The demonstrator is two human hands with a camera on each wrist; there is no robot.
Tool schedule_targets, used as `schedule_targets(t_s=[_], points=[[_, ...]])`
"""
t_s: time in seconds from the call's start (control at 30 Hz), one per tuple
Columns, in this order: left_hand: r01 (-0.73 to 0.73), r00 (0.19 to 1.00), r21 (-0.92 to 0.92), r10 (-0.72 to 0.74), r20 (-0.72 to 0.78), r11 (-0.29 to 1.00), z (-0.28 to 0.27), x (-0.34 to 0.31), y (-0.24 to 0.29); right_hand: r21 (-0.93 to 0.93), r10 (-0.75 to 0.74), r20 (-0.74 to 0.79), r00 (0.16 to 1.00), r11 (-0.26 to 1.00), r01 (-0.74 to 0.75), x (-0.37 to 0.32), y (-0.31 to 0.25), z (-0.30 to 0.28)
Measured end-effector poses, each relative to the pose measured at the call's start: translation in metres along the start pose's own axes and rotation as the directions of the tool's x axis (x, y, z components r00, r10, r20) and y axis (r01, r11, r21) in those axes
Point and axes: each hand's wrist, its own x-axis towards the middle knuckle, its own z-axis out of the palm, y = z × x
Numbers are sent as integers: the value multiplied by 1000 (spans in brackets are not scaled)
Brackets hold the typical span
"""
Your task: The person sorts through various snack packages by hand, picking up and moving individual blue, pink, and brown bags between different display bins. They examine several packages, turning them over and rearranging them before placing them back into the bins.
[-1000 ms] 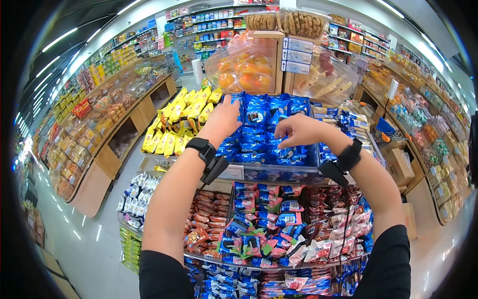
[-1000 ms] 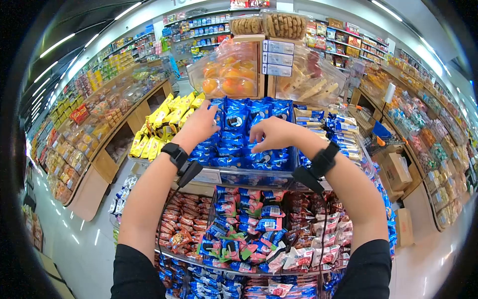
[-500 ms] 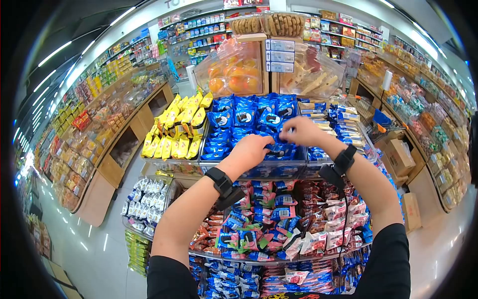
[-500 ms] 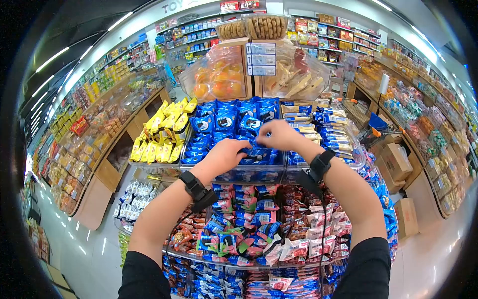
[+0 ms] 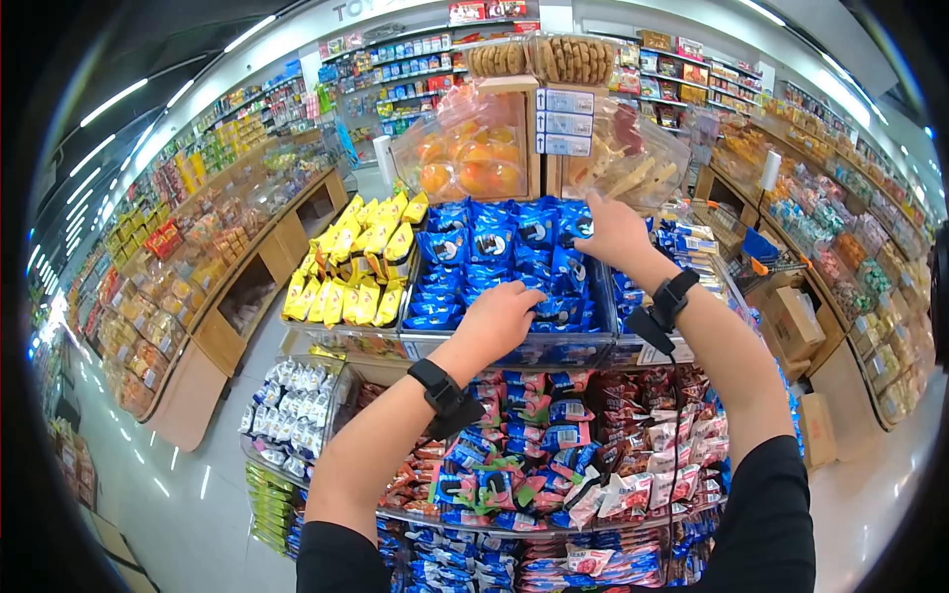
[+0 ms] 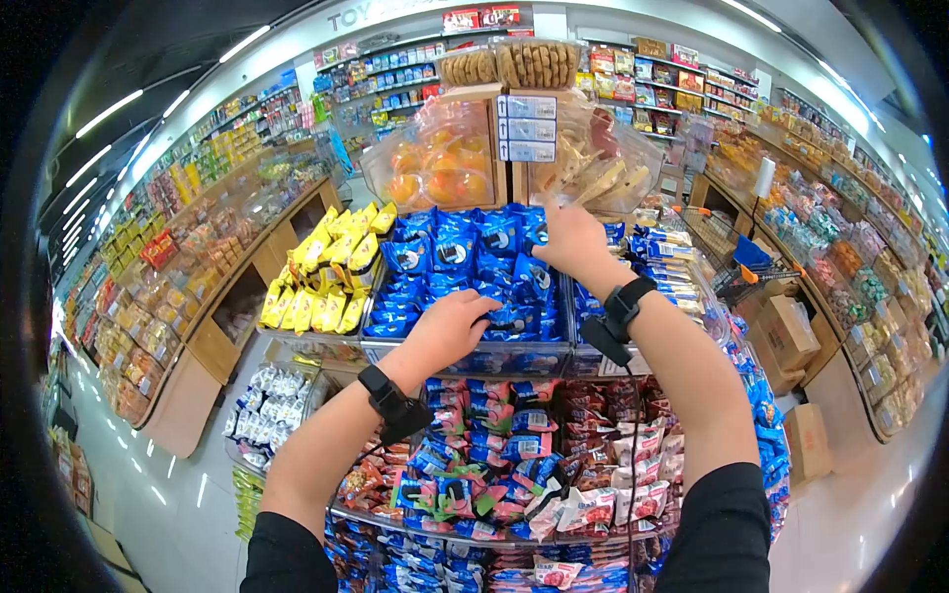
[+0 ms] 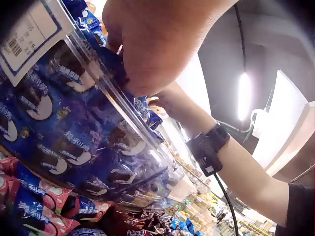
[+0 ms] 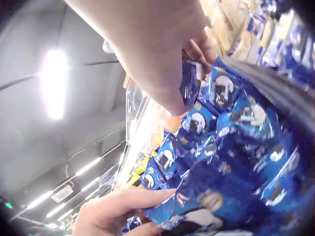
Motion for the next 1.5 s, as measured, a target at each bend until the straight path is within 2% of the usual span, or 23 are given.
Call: schedule_targets(t_s=[0.07,0.13,0.17,0.33,0.4,0.43,0.5,0.53,0.6,0.63,0.73,0.8,0.9,1.0,1.07,1.2,1.27,1.3,1.33,1.37,1.4,1.43,1.5], points=[[-19,1000,-1,19,-8,1000,0,0,1,-94,-7,72,997,995,14,-9,2,7],[-45,998,0,45,-44,999,3,-1,-1,-140,-184,113,976,970,199,-23,2,19],[-44,998,-2,44,-45,999,4,-2,-1,-188,-180,199,963,958,218,-26,-5,20],[-110,975,-64,96,-199,992,13,-10,-7,-198,-241,188,952,940,277,-33,-8,28],[-107,972,-70,90,-216,992,13,-10,-6,-193,-216,351,911,935,297,-25,-10,11],[-105,969,-74,86,-230,992,13,-10,-5,-194,-218,353,910,934,299,-23,-11,9],[-121,969,-93,97,-227,988,10,-11,-2,-131,-78,302,950,984,122,-16,-17,8],[-140,969,-108,114,-220,984,7,-12,-1,-126,-84,296,951,984,126,-10,-18,6],[-156,976,-126,133,-170,980,2,-13,-1,1,-27,151,988,1000,27,3,-21,-3],[-165,975,-116,144,-172,979,3,-14,-3,99,-129,29,991,987,126,5,-20,-8],[-155,978,-109,137,-156,982,4,-16,-3,250,-189,-46,981,949,194,25,-20,3],[-142,982,-112,125,-145,984,4,-16,-2,320,-172,-28,985,932,172,31,-20,13],[-154,981,-125,137,-137,980,4,-16,-4,374,-448,-44,893,821,431,45,-4,53],[-153,982,-124,137,-130,980,4,-16,-2,398,-461,-155,874,780,482,49,2,65],[-146,984,-113,132,-122,983,3,-15,-2,414,-423,-134,896,798,439,51,3,68],[-149,983,-126,133,-128,981,4,-15,-3,428,-476,-160,865,756,495,47,2,61],[-148,983,-132,132,-124,980,3,-16,-3,310,-317,-371,873,844,438,41,2,51],[-148,983,-139,130,-127,979,2,-15,-3,221,-256,-310,916,917,331,35,0,40],[-145,983,-144,127,-131,979,3,-15,-3,219,-260,-305,916,917,333,29,-2,30],[-148,982,-139,129,-138,979,3,-15,-4,47,-211,36,977,977,209,19,-13,10],[-151,981,-135,131,-144,979,4,-15,-3,-162,-73,354,933,977,138,12,-18,0],[-153,981,-129,134,-143,980,4,-14,-3,-246,-81,465,881,945,217,16,-3,25],[-149,982,-138,130,-134,979,5,-15,-2,-260,-100,421,901,939,225,5,4,49]])
